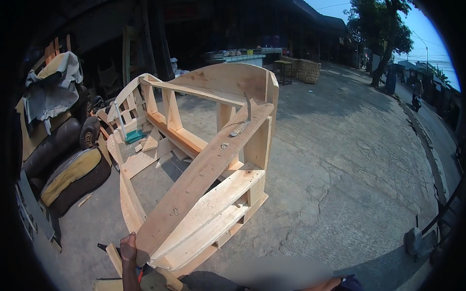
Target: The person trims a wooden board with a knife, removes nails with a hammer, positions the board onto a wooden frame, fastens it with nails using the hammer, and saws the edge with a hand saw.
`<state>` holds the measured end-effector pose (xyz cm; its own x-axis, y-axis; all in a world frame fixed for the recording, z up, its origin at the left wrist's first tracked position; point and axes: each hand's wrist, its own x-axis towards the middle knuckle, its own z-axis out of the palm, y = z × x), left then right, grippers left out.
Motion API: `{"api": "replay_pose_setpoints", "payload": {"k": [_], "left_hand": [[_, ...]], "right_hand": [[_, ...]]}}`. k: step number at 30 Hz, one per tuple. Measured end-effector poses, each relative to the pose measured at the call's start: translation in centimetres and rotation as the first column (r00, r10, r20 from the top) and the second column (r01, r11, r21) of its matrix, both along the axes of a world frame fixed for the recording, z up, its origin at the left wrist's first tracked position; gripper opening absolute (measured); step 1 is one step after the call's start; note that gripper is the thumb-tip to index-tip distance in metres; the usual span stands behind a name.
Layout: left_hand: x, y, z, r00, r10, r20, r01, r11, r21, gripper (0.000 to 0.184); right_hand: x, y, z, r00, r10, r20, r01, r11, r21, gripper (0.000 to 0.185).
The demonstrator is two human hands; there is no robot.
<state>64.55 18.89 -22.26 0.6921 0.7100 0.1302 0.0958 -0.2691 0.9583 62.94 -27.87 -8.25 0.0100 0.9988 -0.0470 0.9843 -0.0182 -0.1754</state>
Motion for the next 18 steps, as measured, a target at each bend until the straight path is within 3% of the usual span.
{"api": "replay_pose_setpoints", "payload": {"k": [5,18], "left_hand": [[-0.2,-0.7,0.9,0.996,0.012,-0.09,-0.016,0.999,-0.037,0.041],[-0.1,0.6,-0.3,0.998,-0.032,-0.062,0.034,0.998,0.045,0.04]], "right_hand": [[0.0,0.2,-0.5,1.0,0.019,0.022,-0.019,1.0,0.013,0.046],[-0.8,1.0,-1.2,0.995,0.067,0.08,-0.068,0.998,0.005,0.045]]}}
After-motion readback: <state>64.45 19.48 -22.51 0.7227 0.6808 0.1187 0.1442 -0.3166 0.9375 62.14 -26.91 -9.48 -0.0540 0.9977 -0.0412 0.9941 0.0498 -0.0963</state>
